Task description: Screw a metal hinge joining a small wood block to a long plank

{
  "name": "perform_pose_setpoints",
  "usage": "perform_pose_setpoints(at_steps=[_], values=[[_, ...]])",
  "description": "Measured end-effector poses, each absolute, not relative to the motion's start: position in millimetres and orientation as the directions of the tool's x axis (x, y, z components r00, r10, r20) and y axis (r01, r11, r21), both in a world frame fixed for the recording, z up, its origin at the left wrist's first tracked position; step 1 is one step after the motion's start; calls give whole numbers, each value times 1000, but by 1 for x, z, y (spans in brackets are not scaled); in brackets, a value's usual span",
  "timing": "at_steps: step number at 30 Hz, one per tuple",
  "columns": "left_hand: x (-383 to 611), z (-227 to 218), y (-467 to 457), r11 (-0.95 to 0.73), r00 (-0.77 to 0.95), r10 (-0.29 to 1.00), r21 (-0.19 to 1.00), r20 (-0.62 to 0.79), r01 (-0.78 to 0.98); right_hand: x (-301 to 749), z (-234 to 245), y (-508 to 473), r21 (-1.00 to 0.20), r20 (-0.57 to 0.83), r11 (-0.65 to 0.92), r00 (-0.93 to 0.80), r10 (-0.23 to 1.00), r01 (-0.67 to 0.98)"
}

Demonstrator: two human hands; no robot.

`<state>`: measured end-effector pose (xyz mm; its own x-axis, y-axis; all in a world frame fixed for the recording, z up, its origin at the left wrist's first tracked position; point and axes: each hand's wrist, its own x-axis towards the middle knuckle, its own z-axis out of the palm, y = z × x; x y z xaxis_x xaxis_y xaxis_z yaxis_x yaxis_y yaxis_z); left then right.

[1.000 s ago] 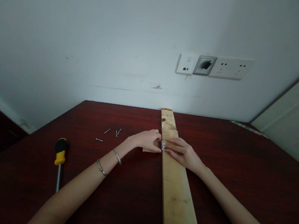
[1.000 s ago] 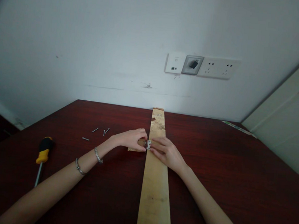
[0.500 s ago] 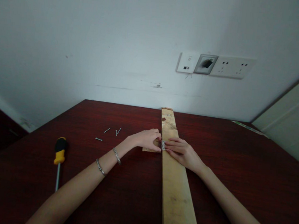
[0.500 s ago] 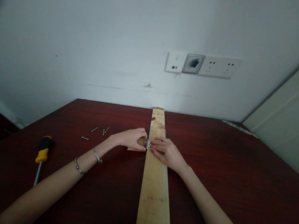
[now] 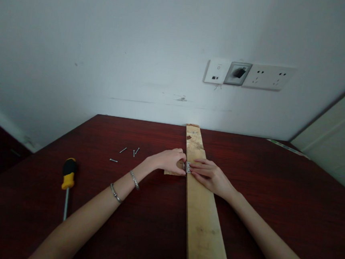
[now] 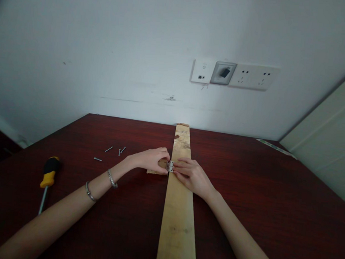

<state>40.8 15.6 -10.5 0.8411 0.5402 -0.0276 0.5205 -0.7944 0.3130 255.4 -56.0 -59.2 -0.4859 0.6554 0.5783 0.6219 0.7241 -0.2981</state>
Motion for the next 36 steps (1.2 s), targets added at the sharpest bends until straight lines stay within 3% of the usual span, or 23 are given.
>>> perform_pose_setpoints(at_steps=[28, 36], values=[[41, -16, 18, -819, 857, 514, 272, -42, 505, 256, -59, -55, -248, 574, 731, -511, 640, 636], [36, -15, 22, -793, 815, 566, 186, -129, 580, 256, -61, -55, -239, 582, 738, -515, 629, 631]])
